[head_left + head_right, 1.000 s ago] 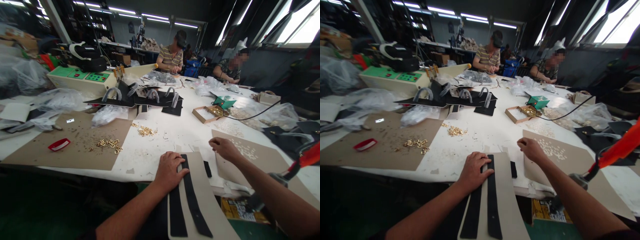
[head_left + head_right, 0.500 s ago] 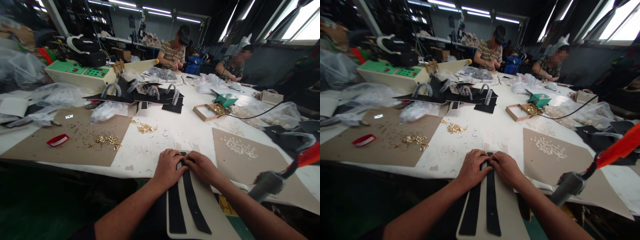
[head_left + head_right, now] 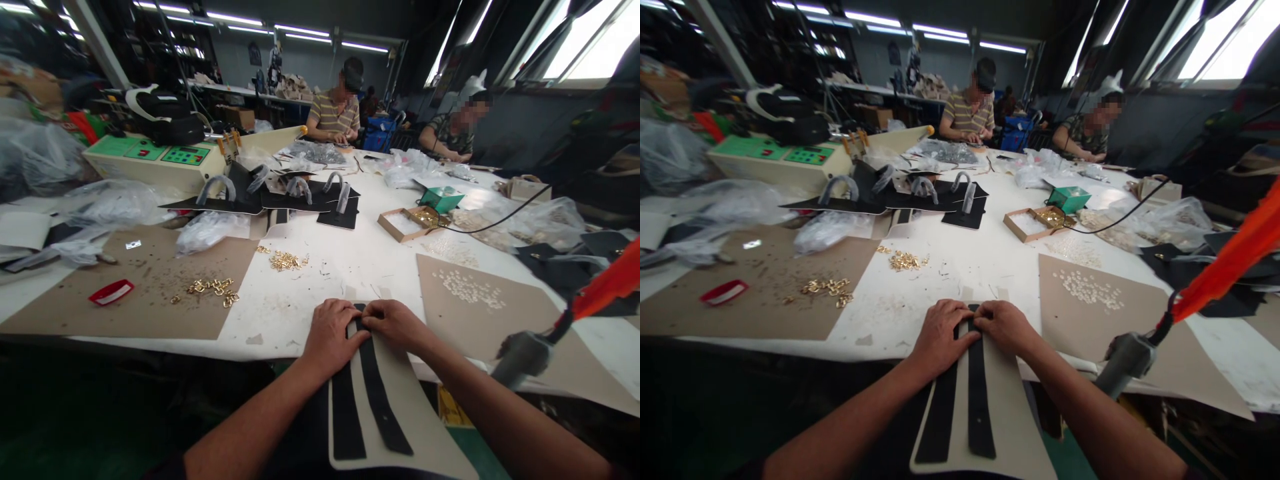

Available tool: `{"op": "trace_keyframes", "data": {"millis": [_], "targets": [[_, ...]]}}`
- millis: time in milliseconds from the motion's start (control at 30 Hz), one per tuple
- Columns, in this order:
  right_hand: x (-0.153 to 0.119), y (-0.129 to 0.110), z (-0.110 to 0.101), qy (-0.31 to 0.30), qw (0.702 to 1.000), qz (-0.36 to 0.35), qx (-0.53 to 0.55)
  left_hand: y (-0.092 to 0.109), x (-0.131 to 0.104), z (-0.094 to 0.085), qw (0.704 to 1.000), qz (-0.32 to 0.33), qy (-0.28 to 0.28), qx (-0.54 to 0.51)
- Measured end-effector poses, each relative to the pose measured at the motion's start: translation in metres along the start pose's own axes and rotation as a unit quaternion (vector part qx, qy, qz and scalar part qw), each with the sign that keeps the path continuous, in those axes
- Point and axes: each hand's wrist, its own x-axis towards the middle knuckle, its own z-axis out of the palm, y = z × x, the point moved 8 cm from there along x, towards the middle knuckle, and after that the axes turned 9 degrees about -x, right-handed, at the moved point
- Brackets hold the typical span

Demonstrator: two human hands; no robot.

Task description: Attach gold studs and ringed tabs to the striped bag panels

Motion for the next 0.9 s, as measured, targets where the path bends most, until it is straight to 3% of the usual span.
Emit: {"op": "trace_keyframes", "data": {"millis": [500,900], "targets": [[0.002,-0.009,-0.006,-0.003,0.998,-0.023,-0.064,0.003,0.004,0.000,1.000,0.001,-0.003,0.014],[0.003,-0.003,-0.011,0.067,0.997,0.019,-0.042,0.000,0.005,0.002,0.999,0.013,-0.006,0.039]]}}
